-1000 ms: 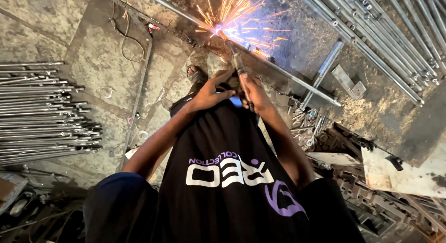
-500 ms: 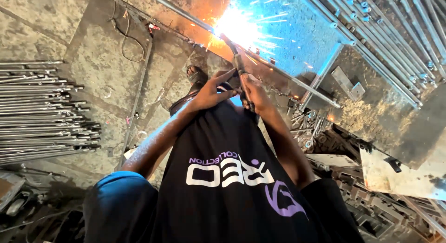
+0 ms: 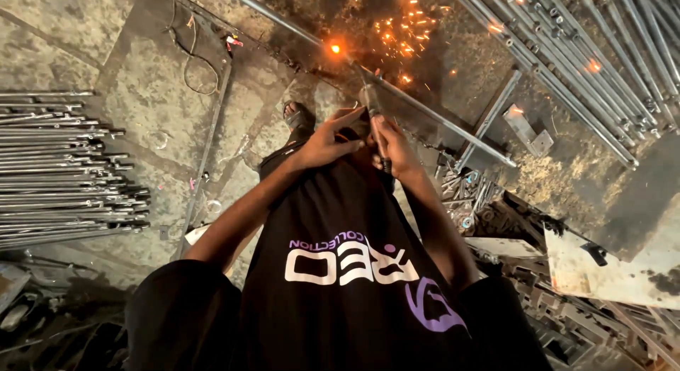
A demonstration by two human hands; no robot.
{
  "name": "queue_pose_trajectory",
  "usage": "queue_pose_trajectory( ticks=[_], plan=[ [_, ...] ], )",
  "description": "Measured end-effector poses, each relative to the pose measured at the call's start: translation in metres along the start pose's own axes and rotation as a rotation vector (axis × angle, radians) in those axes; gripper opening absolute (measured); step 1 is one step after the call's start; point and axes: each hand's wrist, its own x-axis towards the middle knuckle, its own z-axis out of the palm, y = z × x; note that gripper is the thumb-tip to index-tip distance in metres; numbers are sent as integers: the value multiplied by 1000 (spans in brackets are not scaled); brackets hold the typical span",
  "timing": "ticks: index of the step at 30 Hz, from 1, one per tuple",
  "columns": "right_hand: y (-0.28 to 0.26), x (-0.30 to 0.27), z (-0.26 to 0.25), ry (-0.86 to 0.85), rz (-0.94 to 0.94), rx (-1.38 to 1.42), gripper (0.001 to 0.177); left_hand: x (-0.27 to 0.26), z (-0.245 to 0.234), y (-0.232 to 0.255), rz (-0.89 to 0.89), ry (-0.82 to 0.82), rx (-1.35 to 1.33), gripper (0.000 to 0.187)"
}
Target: Welding metal rods onto a larger metal frame in a workshop.
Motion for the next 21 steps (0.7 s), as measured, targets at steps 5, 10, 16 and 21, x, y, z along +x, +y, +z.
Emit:
queue_pose_trajectory(
  ticks=[5, 10, 16, 21],
  plan=[
    [5, 3, -4, -52, -21, 49, 28, 0, -1, 5, 10, -3, 121, 79],
    [9, 10, -5, -23, -25, -2, 30, -3, -2, 5, -219, -18, -102, 80],
    [7, 12, -1, -14, -30, -54, 32, -4, -3, 4, 129, 61, 199, 74],
    [-9, 1, 14, -26, -33, -120, 33, -2, -7, 31, -176, 2, -127, 74]
  ],
)
